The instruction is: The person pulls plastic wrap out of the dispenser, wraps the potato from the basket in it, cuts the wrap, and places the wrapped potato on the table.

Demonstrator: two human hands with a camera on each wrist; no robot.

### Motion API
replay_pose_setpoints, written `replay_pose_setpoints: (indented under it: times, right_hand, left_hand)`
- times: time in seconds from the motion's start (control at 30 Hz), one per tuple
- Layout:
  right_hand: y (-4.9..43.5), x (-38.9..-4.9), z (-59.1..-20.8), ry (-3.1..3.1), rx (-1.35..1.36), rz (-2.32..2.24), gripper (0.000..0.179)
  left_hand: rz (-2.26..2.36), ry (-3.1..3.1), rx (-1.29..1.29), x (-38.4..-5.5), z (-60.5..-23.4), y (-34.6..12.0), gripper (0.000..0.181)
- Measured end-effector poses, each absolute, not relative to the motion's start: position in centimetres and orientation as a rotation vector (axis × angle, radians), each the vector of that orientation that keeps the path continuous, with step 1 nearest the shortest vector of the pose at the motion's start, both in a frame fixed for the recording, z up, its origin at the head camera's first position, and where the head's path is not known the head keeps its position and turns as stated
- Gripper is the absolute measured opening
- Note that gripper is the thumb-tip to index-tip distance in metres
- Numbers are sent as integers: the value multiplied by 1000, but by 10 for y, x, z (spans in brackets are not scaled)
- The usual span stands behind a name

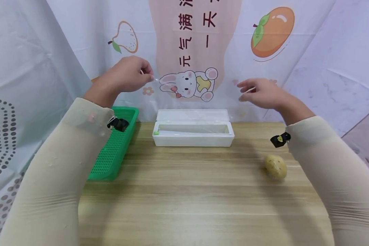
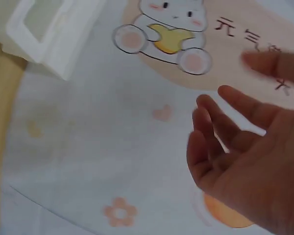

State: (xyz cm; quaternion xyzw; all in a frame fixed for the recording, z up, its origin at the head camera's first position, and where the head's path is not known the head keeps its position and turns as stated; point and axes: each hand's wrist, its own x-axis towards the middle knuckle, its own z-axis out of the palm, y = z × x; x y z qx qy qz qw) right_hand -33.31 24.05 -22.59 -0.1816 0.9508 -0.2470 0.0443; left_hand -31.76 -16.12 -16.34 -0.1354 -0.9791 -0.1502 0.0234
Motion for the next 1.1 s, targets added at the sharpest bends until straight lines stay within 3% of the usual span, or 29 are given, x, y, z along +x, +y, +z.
replay_pose_setpoints:
  times: [0.13,0.23,0.3,0.37,0.43,0.5,0.63,0.9,1.1]
  right_hand:
    - [228,-325,-268,2735,-639,-827,86]
    - [198,-302,-309,2776,-689,-801,100]
    - [174,-287,-334,2898,-731,-735,87]
    - [155,-278,-351,3042,-740,-680,57]
    - [144,-276,-356,3164,-719,-680,29]
    - [144,-280,-353,3194,-672,-764,15]
    - [163,-292,-331,3145,-590,-944,19]
    - [206,-296,-301,3113,-704,-1077,33]
    - [224,-301,-290,3109,-590,-1369,25]
  left_hand:
    - [-480,-3059,-406,-319,-168,-161,24]
    - [-471,-3059,-409,-321,-171,-163,24]
    - [-461,-3048,-412,-322,-172,-165,25]
    - [-456,-3035,-410,-322,-172,-167,24]
    - [-461,-3033,-396,-323,-173,-169,24]
    - [-475,-3046,-381,-323,-174,-170,24]
    - [-498,-3061,-367,-322,-175,-177,24]
    - [-689,-2992,-342,-323,-190,-185,29]
    - [-866,-2925,-291,-324,-201,-188,30]
